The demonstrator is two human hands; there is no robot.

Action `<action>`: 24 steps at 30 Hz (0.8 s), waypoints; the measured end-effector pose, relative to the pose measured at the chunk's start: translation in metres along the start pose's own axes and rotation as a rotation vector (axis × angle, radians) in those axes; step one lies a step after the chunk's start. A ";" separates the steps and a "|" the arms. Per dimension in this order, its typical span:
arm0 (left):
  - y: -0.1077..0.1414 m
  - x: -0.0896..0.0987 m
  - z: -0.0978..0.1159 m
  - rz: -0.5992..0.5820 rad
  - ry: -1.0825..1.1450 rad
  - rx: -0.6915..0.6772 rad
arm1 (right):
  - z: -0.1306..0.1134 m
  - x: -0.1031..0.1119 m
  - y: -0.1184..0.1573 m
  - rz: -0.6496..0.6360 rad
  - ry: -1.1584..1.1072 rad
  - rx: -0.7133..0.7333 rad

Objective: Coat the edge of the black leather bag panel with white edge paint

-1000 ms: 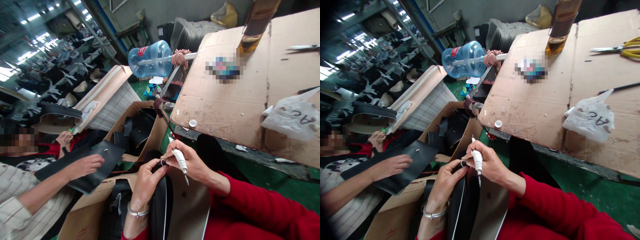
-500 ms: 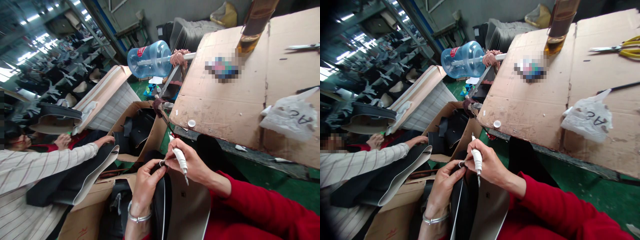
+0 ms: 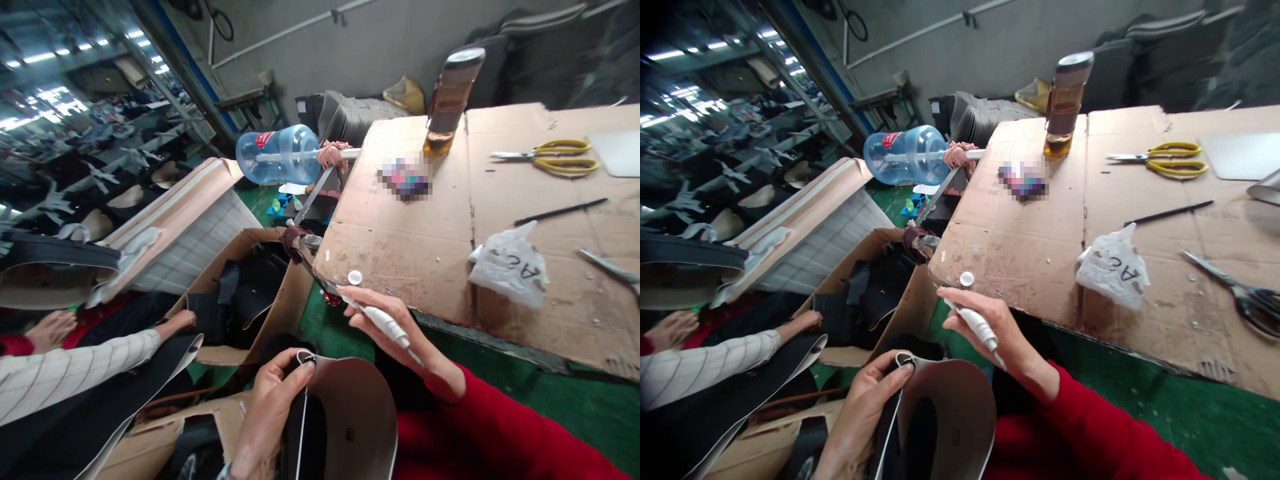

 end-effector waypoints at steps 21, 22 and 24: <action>-0.064 -0.080 0.016 -0.076 0.112 0.031 | 0.045 0.060 -0.009 0.206 0.180 -0.115; -0.066 -0.084 0.015 -0.078 0.091 0.022 | 0.045 0.061 -0.010 0.219 0.199 -0.108; -0.070 -0.090 0.015 -0.085 0.047 0.004 | 0.044 0.061 -0.011 0.240 0.230 -0.099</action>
Point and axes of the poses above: each hand's wrist, its own y-axis away from the middle knuckle, its own x-axis out of the back of the hand, z = x × y, the point moved 5 cm from there along -y, towards the middle knuckle, and after that the axes turned 5 degrees about z, right-handed, at the moved point
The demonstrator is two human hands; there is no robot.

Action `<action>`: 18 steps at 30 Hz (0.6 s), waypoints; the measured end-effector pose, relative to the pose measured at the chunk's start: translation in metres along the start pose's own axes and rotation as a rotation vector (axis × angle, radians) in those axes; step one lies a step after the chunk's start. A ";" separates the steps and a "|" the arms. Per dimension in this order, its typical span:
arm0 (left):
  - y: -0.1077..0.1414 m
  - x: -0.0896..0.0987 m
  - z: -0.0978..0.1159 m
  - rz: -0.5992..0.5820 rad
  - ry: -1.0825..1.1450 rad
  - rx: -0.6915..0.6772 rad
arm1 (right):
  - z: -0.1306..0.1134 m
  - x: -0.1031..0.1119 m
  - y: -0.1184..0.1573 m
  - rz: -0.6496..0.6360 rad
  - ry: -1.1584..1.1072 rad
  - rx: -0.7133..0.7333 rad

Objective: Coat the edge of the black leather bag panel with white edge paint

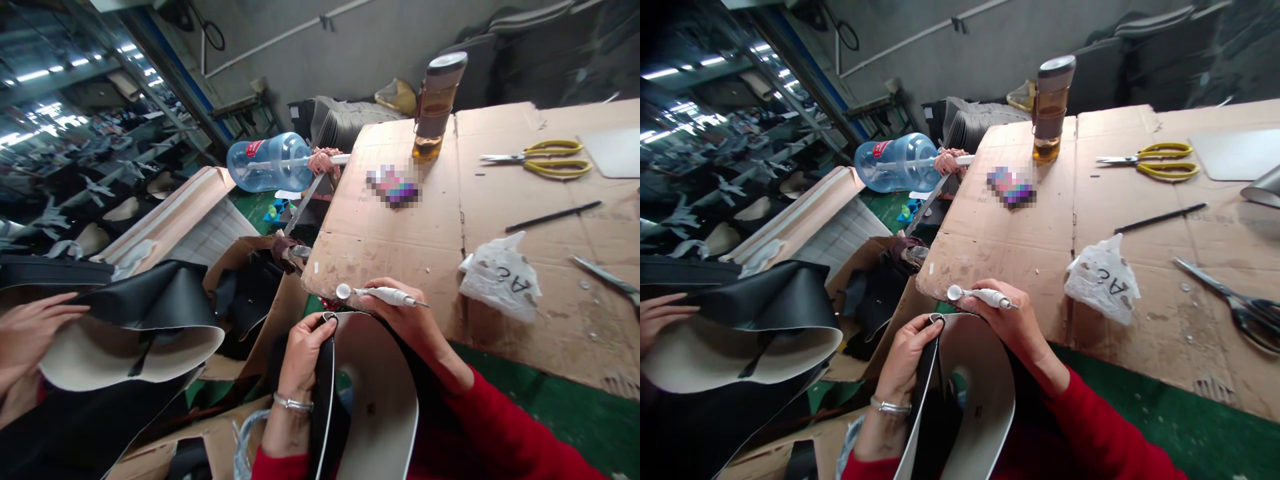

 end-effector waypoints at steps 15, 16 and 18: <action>0.015 -0.013 0.008 -0.057 -0.249 -0.112 | 0.009 0.009 0.000 0.006 -0.514 -0.281; 0.016 -0.013 0.008 -0.065 -0.266 -0.113 | 0.008 0.008 0.000 -0.009 -0.516 -0.280; 0.017 -0.014 0.006 -0.078 -0.285 -0.110 | 0.007 0.007 0.000 -0.044 -0.499 -0.257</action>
Point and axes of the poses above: each hand's wrist, its own y-axis away from the middle knuckle, its own x-axis out of the back of the hand, z = x × y, the point moved 5 cm from there along -y, towards the middle knuckle, and after that the axes turned 5 degrees about z, right-handed, at the moved point
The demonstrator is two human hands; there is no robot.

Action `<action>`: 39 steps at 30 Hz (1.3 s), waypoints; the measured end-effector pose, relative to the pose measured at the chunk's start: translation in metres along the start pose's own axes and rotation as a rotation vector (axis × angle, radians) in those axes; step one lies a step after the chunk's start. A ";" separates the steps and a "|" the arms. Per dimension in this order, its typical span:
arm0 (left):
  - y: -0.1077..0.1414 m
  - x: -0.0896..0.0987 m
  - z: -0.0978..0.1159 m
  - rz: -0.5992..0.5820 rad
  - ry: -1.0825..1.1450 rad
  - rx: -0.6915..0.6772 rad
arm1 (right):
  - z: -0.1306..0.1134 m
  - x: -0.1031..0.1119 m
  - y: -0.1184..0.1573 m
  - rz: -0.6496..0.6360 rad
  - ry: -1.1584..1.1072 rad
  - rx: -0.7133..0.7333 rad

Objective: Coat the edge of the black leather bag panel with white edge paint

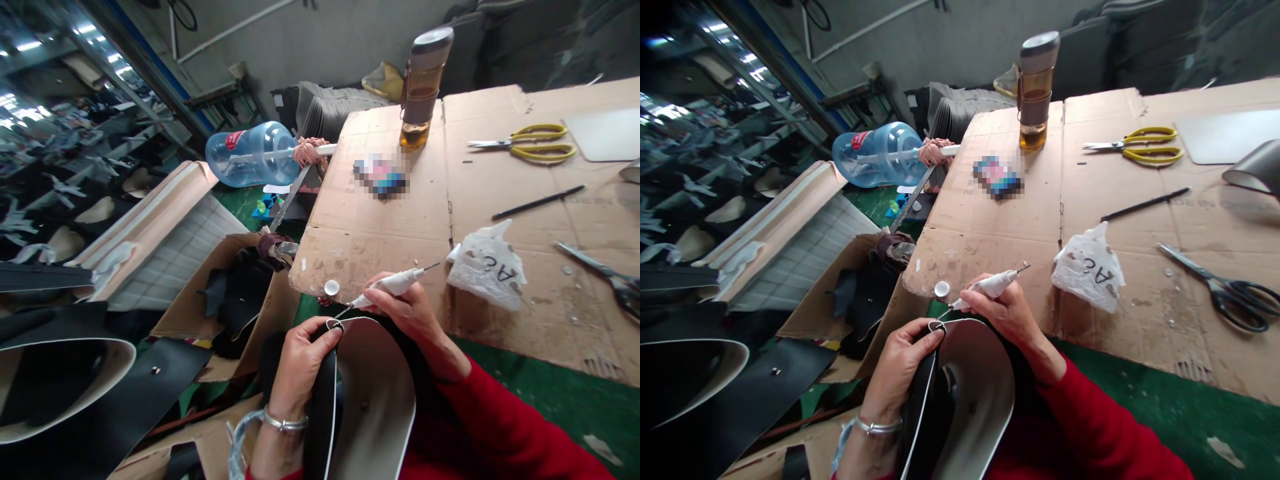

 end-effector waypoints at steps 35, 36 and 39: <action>0.013 -0.017 -0.008 -0.109 0.147 0.107 | -0.005 -0.003 0.000 -0.147 0.210 -0.009; 0.013 -0.019 -0.009 -0.114 0.157 0.112 | -0.004 -0.003 0.001 -0.140 0.200 -0.020; 0.011 -0.019 -0.011 -0.095 0.188 0.116 | -0.003 -0.001 0.002 -0.085 0.155 -0.048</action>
Point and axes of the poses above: each hand's wrist, its own y-axis away from the middle knuckle, its own x-axis out of the back of the hand, z = x × y, the point moved 5 cm from there along -y, towards the middle knuckle, and after that the axes turned 5 degrees about z, right-handed, at the moved point
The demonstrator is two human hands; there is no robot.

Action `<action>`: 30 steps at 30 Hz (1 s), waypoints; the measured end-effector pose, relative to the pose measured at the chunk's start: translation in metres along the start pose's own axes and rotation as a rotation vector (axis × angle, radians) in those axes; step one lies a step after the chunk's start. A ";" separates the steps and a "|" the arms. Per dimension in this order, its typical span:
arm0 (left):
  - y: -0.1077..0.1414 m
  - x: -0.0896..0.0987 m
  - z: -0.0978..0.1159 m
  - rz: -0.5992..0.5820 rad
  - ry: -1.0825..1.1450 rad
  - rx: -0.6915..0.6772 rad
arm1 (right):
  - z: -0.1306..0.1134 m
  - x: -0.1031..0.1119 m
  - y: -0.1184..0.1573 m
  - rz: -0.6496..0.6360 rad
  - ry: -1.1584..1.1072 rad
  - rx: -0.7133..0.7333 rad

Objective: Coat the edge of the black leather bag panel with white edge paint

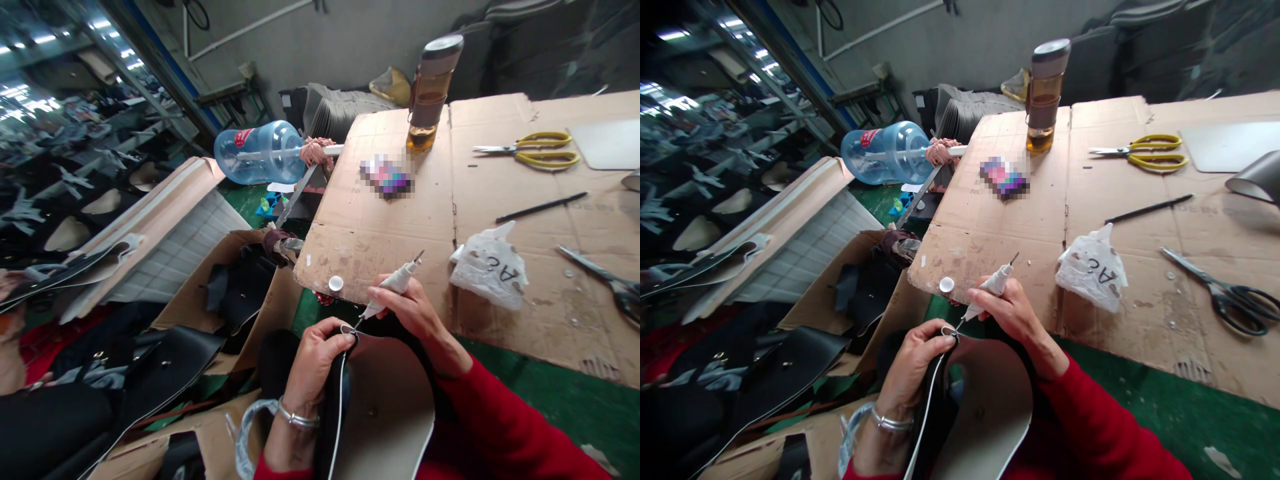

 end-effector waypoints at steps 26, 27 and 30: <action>-0.013 0.041 0.002 0.239 0.302 0.015 | 0.002 -0.009 -0.002 0.124 0.317 0.216; -0.013 0.040 0.002 0.233 0.309 0.017 | 0.002 -0.009 -0.002 0.132 0.324 0.211; -0.013 0.040 0.002 0.231 0.301 0.018 | -0.001 -0.007 -0.003 0.182 0.307 0.202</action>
Point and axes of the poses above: each hand's wrist, its own y-axis away from the middle knuckle, its own x-axis out of the back of the hand, z = x × y, the point moved 5 cm from there along -y, towards the middle knuckle, and after that the axes turned 5 degrees about z, right-handed, at the moved point
